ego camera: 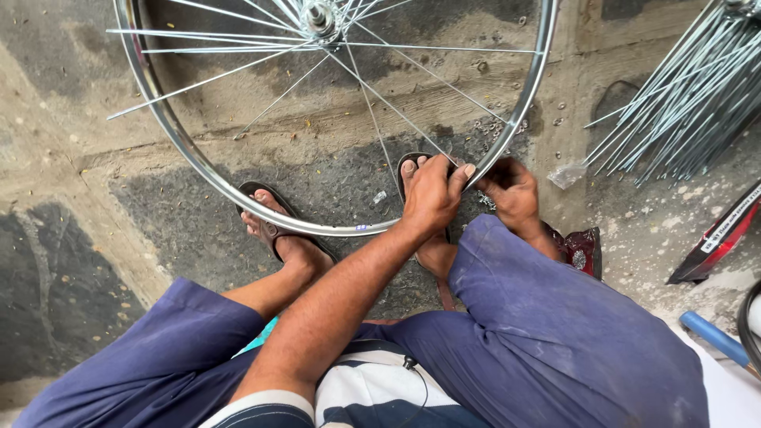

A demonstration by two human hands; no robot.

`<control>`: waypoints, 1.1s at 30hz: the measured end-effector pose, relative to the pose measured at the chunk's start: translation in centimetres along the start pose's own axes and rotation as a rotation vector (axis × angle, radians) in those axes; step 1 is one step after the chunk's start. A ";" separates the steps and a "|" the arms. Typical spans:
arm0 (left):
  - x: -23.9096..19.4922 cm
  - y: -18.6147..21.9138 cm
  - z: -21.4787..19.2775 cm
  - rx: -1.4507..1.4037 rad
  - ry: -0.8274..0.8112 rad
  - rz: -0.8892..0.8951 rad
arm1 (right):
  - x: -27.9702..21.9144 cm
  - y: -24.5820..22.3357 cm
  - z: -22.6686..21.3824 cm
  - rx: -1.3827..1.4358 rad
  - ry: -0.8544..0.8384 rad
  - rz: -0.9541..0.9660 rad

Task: The person is sitting on the ground and repairing a bicycle wheel by hand. They are inserting spokes into the hub and tightening the nipples on the rim to secure them.

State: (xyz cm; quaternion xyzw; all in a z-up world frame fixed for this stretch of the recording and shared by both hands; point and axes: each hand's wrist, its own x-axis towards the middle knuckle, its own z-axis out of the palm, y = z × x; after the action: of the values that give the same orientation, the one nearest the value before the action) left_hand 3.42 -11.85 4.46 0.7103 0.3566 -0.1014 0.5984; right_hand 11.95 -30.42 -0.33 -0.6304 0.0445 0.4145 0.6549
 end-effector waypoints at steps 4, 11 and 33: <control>-0.1 0.2 -0.7 -0.183 -0.076 0.039 | 4.1 -0.7 -3.6 -0.738 0.157 -0.180; -0.4 0.2 -0.6 -0.152 -0.050 0.042 | 10.3 -1.0 -4.9 -1.567 -0.017 -0.935; -0.5 -0.7 0.1 0.020 -0.025 0.078 | -2.0 3.2 -6.8 -1.288 0.098 -0.119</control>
State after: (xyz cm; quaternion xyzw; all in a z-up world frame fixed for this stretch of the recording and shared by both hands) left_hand 2.61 -12.08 4.18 0.7283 0.3201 -0.0903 0.5991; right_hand 11.91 -37.72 -3.12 -0.9165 -0.2184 0.2920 0.1647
